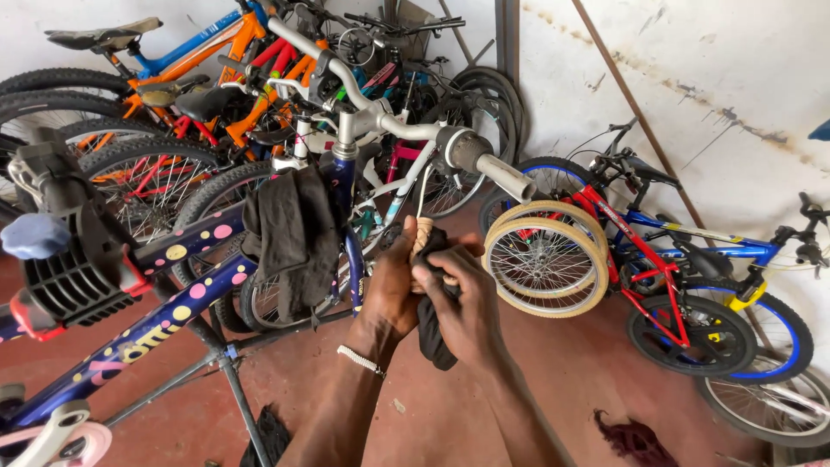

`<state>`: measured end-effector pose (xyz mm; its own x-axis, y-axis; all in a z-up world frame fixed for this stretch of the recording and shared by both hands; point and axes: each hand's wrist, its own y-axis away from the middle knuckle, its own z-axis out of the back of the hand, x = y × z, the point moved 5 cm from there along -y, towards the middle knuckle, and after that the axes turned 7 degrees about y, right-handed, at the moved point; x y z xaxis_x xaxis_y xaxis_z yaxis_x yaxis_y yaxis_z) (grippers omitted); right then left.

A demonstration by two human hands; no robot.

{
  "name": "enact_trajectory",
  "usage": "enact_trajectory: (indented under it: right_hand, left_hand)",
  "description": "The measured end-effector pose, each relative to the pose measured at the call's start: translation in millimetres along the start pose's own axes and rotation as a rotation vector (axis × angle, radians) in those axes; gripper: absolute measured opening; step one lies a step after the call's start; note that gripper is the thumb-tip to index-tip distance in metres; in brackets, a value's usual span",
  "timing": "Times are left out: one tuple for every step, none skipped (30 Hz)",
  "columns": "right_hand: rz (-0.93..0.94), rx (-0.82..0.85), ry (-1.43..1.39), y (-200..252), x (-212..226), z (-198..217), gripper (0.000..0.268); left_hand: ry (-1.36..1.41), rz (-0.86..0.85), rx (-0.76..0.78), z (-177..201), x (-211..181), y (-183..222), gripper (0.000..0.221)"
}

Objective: Installing new handlebar grips on a bicycle, including cleaning the bar and applying lubricant.

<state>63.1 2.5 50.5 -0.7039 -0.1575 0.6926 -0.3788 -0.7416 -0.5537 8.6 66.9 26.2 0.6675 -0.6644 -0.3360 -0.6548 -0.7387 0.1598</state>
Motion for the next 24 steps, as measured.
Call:
enact_trajectory:
  right_hand:
    - [0.001,-0.006,0.003,-2.4,-7.0,-4.7,0.012]
    - [-0.019,-0.114,0.027,-4.5,-14.8,-4.2,0.014]
    - [-0.044,-0.215,0.052,-3.4,-22.1,-3.8,0.016]
    - [-0.049,-0.214,0.055,-0.2,-19.4,-3.8,0.016]
    - [-0.089,-0.31,0.064,-2.1,-18.6,-0.9,0.018]
    - [-0.129,-0.405,0.072,-3.8,-17.6,1.9,0.02]
    - [-0.123,-0.407,0.067,-9.0,-14.7,4.8,0.02]
    - [-0.131,-0.461,0.046,-12.8,-12.8,10.0,0.024]
    - [-0.146,-0.507,0.026,-13.8,-11.1,15.0,0.027]
    - [-0.147,-0.503,0.022,-19.7,-11.8,16.0,0.027]
    - [-0.13,-0.552,-0.002,-25.4,-12.3,19.9,0.027]
    - [-0.112,-0.601,-0.026,-31.3,-13.0,24.1,0.028]
    - [-0.106,-0.606,-0.028,-33.4,-13.9,27.8,0.028]
    - [-0.079,-0.609,-0.04,-36.1,-14.0,31.7,0.029]
    - [-0.051,-0.609,-0.053,-39.5,-14.2,34.8,0.031]
    - [-0.043,-0.61,-0.056,-41.2,-9.3,37.8,0.031]
    - [-0.02,-0.604,-0.073,-43.4,-4.0,39.7,0.031]
    - [0.004,-0.598,-0.089,-45.5,1.0,41.8,0.032]
    - [0.006,-0.595,-0.095,-48.3,-0.8,40.0,0.032]
    - [0.013,-0.604,-0.131,-50.4,-3.1,38.7,0.027]
    - [0.02,-0.615,-0.165,-52.2,-5.2,37.6,0.021]
    - [0.021,-0.613,-0.168,-61.2,-10.9,38.5,0.021]
    - [-0.156,-0.653,-0.23,-67.6,-25.7,38.9,0.026]
    - [-0.335,-0.688,-0.291,-72.3,-40.0,38.4,0.032]
  left_hand:
    - [-0.002,0.004,0.005,10.1,5.0,-11.9,0.047]
    - [-0.111,-0.062,-0.002,20.5,6.5,-23.6,0.044]
    - [-0.217,-0.128,-0.016,32.3,9.1,-32.5,0.041]
    - [-0.216,-0.123,-0.018,23.7,6.7,-21.4,0.041]
    - [-0.237,-0.176,-0.042,13.2,-2.5,-14.3,0.043]
    - [-0.258,-0.229,-0.065,2.4,-11.8,-6.8,0.045]
    - [-0.26,-0.236,-0.061,4.8,-14.9,-11.1,0.045]
    - [-0.227,-0.262,-0.091,9.1,-18.9,-15.1,0.044]
    - [-0.193,-0.284,-0.13,15.5,-21.7,-16.7,0.043]
    - [-0.193,-0.289,-0.135,18.8,-22.3,-15.9,0.043]
    - [-0.184,-0.218,-0.101,19.9,-19.0,-17.6,0.048]
    - [-0.175,-0.147,-0.068,20.4,-15.5,-19.2,0.053]
    - [-0.176,-0.15,-0.061,20.4,-18.4,-19.4,0.053]
    - [-0.202,-0.153,-0.053,20.0,-21.3,-20.0,0.051]
    - [-0.226,-0.159,-0.046,19.9,-24.8,-20.9,0.05]
    - [-0.225,-0.166,-0.04,24.1,-25.9,-24.7,0.05]
    - [-0.279,-0.182,-0.062,29.6,-28.3,-28.3,0.05]
    - [-0.333,-0.198,-0.084,35.2,-30.5,-32.0,0.051]
    - [-0.334,-0.204,-0.087,37.5,-32.8,-36.1,0.051]
    - [-0.356,-0.226,-0.063,38.6,-35.4,-40.0,0.05]
    - [-0.378,-0.245,-0.037,39.7,-37.6,-44.1,0.05]
    - [-0.378,-0.249,-0.038,36.5,-39.9,-47.0,0.05]
    - [-0.381,-0.251,-0.022,33.7,-42.0,-48.5,0.046]
    - [-0.384,-0.252,-0.007,30.8,-44.0,-49.6,0.043]
